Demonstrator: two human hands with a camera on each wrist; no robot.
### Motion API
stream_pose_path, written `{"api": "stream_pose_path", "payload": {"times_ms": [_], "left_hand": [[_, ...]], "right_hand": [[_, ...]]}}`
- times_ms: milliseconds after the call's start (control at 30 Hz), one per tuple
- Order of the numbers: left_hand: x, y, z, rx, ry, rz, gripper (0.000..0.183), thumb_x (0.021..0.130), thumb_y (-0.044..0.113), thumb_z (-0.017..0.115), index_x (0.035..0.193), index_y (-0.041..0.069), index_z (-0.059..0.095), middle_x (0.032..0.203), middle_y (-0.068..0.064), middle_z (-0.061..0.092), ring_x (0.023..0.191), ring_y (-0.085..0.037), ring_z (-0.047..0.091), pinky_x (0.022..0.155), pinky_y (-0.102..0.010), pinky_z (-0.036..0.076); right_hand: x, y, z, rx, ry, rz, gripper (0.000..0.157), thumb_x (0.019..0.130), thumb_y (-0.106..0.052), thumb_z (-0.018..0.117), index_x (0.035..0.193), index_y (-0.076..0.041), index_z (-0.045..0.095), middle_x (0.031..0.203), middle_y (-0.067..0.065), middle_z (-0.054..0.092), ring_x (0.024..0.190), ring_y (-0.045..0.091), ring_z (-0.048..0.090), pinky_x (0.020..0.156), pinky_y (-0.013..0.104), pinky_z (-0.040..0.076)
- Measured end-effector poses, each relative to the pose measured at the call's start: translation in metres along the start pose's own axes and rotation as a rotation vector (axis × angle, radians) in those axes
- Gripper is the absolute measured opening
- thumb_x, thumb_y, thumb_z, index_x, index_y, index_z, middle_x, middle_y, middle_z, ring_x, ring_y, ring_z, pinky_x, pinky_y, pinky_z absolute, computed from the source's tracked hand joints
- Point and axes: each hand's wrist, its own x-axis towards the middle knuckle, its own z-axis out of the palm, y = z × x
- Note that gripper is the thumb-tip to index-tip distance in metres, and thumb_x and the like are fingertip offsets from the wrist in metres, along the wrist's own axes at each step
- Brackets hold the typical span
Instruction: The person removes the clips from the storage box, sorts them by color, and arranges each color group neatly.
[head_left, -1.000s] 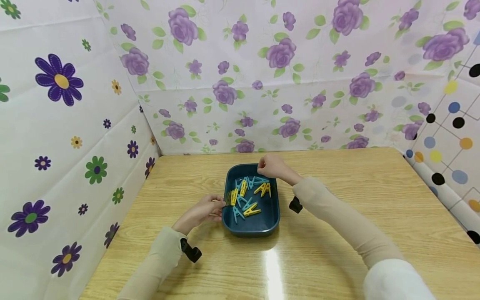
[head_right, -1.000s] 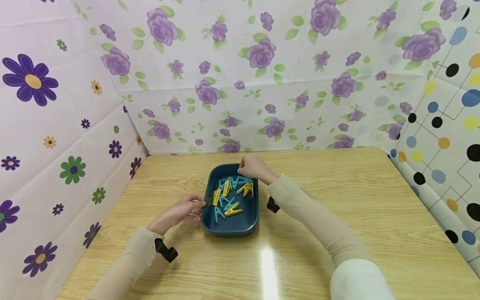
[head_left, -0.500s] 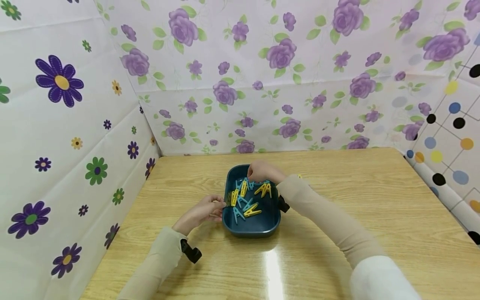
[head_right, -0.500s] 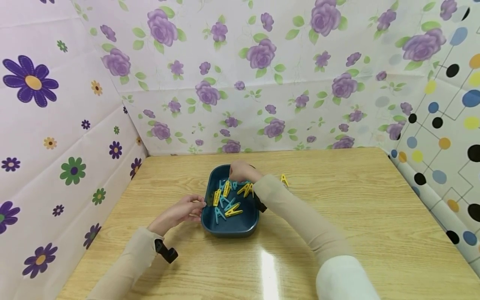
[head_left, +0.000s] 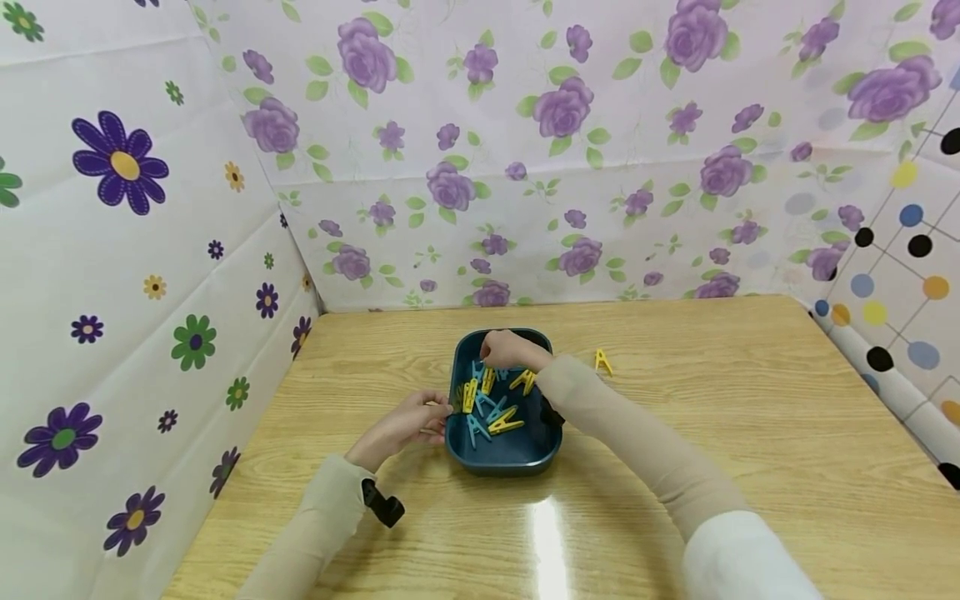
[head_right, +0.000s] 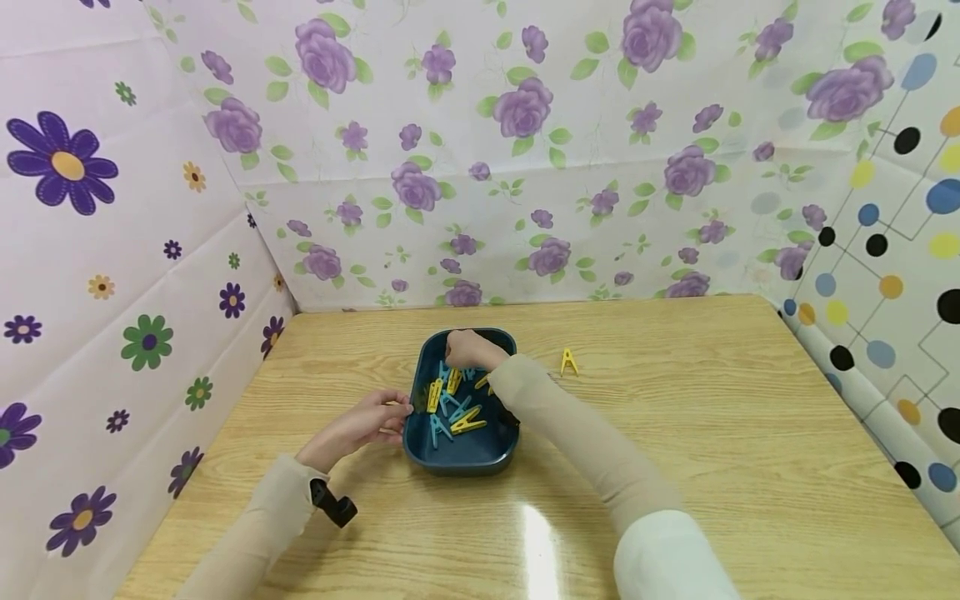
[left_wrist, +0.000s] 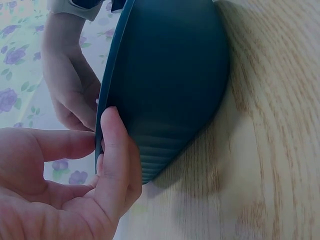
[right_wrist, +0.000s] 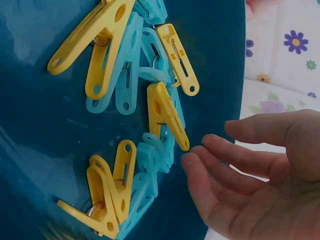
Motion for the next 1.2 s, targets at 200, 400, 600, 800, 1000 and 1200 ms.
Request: {"api": "stream_pose_path", "payload": {"times_ms": [200,400,600,800,1000,1200], "left_hand": [[-0.0006,0.0001,0.001,0.001,-0.002,0.004,0.014,0.1,0.013,0.048,0.108,0.002,0.049,0.086,-0.008,0.056,0.068,-0.012,0.058,0.062,-0.025,0.055],[-0.0022,0.0002,0.0022,0.001,-0.006,0.01,0.015,0.1,0.013,0.048,0.109,0.001,0.049,0.084,-0.007,0.056,0.067,-0.012,0.057,0.063,-0.026,0.055],[-0.0014,-0.0009,-0.0002,-0.003,-0.009,0.014,0.013,0.1,0.013,0.048,0.108,0.003,0.049,0.084,-0.007,0.056,0.067,-0.012,0.057,0.062,-0.025,0.054],[-0.0013,-0.0012,-0.0009,0.004,-0.014,0.016,0.015,0.1,0.014,0.049,0.109,0.002,0.048,0.085,-0.008,0.057,0.067,-0.012,0.058,0.062,-0.024,0.055],[-0.0022,-0.0007,-0.0004,0.01,-0.009,0.015,0.016,0.1,0.014,0.048,0.109,0.001,0.049,0.085,-0.007,0.057,0.067,-0.012,0.058,0.061,-0.024,0.055],[-0.0025,0.0006,0.0006,0.008,-0.007,0.016,0.015,0.1,0.013,0.048,0.109,0.001,0.049,0.084,-0.007,0.057,0.067,-0.012,0.057,0.061,-0.024,0.055]], "right_hand": [[0.002,-0.0012,0.002,-0.028,-0.097,0.062,0.036,0.099,-0.008,0.046,0.133,-0.001,0.054,0.133,0.015,0.056,0.101,0.026,0.061,0.088,0.038,0.05],[0.0039,-0.0015,0.002,-0.072,-0.126,0.09,0.031,0.098,-0.005,0.046,0.124,-0.002,0.062,0.108,0.011,0.064,0.057,0.015,0.046,0.061,0.028,0.044],[0.0041,-0.0046,-0.002,-0.075,-0.168,0.135,0.02,0.092,0.003,0.051,0.089,-0.006,0.068,0.067,0.002,0.046,0.049,0.012,0.037,0.049,0.025,0.034],[0.0051,-0.0004,0.0013,-0.041,-0.244,0.187,0.018,0.088,0.004,0.058,0.077,-0.01,0.058,0.063,0.002,0.049,0.05,0.013,0.048,0.046,0.022,0.037],[0.0055,0.0031,0.0034,-0.123,-0.332,0.202,0.013,0.089,0.003,0.06,0.081,-0.007,0.058,0.071,0.005,0.052,0.049,0.011,0.048,0.046,0.02,0.037],[0.0058,0.0038,0.0056,-0.17,-0.341,0.224,0.035,0.089,0.002,0.061,0.124,-0.003,0.054,0.102,0.015,0.06,0.062,0.016,0.058,0.055,0.024,0.047]]}}
